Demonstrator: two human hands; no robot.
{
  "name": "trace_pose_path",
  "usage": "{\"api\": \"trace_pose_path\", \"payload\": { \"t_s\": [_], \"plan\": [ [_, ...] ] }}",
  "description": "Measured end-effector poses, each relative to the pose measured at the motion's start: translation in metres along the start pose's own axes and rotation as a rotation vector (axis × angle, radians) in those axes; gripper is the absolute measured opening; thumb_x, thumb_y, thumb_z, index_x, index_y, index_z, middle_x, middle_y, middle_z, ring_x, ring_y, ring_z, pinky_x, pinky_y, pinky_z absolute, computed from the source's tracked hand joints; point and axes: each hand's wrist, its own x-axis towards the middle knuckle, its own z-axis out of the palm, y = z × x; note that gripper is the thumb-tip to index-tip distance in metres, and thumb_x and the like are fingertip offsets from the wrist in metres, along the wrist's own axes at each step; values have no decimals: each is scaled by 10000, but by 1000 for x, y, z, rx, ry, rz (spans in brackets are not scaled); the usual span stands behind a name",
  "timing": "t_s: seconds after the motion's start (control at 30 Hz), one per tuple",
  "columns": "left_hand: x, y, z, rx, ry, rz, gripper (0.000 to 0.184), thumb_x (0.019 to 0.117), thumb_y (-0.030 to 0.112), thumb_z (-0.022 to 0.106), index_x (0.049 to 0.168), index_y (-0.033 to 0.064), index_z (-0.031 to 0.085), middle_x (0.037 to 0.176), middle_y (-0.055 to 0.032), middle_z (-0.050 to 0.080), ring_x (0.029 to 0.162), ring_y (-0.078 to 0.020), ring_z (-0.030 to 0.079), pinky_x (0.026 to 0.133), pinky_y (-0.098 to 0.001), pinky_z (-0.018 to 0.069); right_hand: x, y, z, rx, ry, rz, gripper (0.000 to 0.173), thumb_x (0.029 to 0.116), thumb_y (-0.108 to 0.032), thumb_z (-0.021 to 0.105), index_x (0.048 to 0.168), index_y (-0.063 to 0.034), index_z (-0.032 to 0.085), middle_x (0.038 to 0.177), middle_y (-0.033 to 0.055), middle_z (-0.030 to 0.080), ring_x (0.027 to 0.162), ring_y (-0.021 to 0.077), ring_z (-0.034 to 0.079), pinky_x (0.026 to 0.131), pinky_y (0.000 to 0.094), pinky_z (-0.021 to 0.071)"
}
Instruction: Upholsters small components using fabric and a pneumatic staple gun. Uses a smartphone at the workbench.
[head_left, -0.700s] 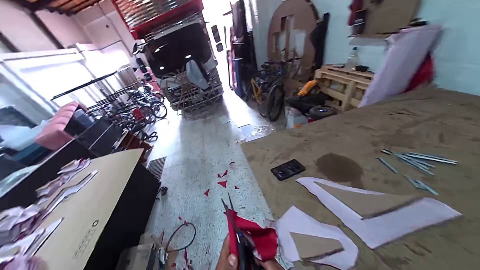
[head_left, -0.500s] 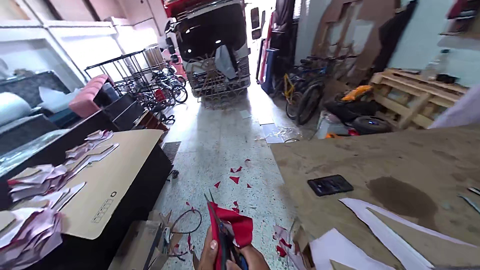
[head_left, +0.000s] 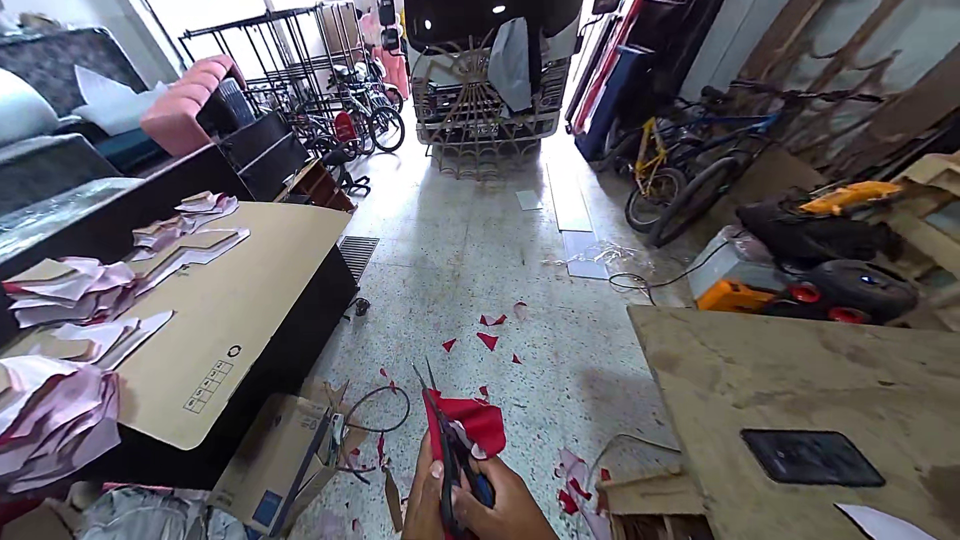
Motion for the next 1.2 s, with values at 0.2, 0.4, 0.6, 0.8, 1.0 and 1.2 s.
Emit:
{"api": "trace_pose_path", "payload": {
  "t_s": [0.2,0.4,0.6,0.8,1.0,1.2],
  "plan": [
    [23,-2,4,-78,106,-44,954,1033,608,388,1555,-130,86,1593,-221,325,1416,-88,413,1175,-278,361,19,-7,-15,-47,-93,-28,376,941,-423,687,857,-63,620,686,63,579,593,190,571,568,407,489],
    [21,-9,8,-22,119,-38,987,1018,623,408,1566,-121,62,1605,-241,297,1428,-106,405,1175,-276,359,13,-5,-17,120,-140,146,375,917,-428,713,940,-67,614,755,91,671,614,235,686,605,440,607],
    [14,-7,13,11,113,86,1030,996,672,427,1538,-142,105,1460,-200,491,1297,-112,538,1109,-298,454,2,-8,-14,319,-190,201,458,916,-458,711,1023,-28,595,808,122,663,664,260,692,623,458,617],
    [3,-8,3,134,114,82,1050,981,718,385,1553,-128,144,1494,-214,478,1334,-133,525,1136,-324,437,-2,-5,-10,210,-220,171,574,823,-627,736,974,-94,586,707,51,591,543,176,570,527,368,509],
    [-1,-1,6,119,97,50,1044,975,715,410,1563,-103,138,1509,-184,466,1335,-114,519,1132,-316,440,-8,-1,-9,260,-210,127,608,796,-662,748,977,-104,586,715,39,586,558,162,566,531,356,504],
    [8,0,4,84,43,70,1047,964,716,446,1557,-98,160,1478,-177,500,1323,-145,540,1126,-341,458,-9,-1,-24,254,-191,92,496,804,-555,800,871,-106,598,648,28,558,530,151,537,506,346,469]
  ]
}}
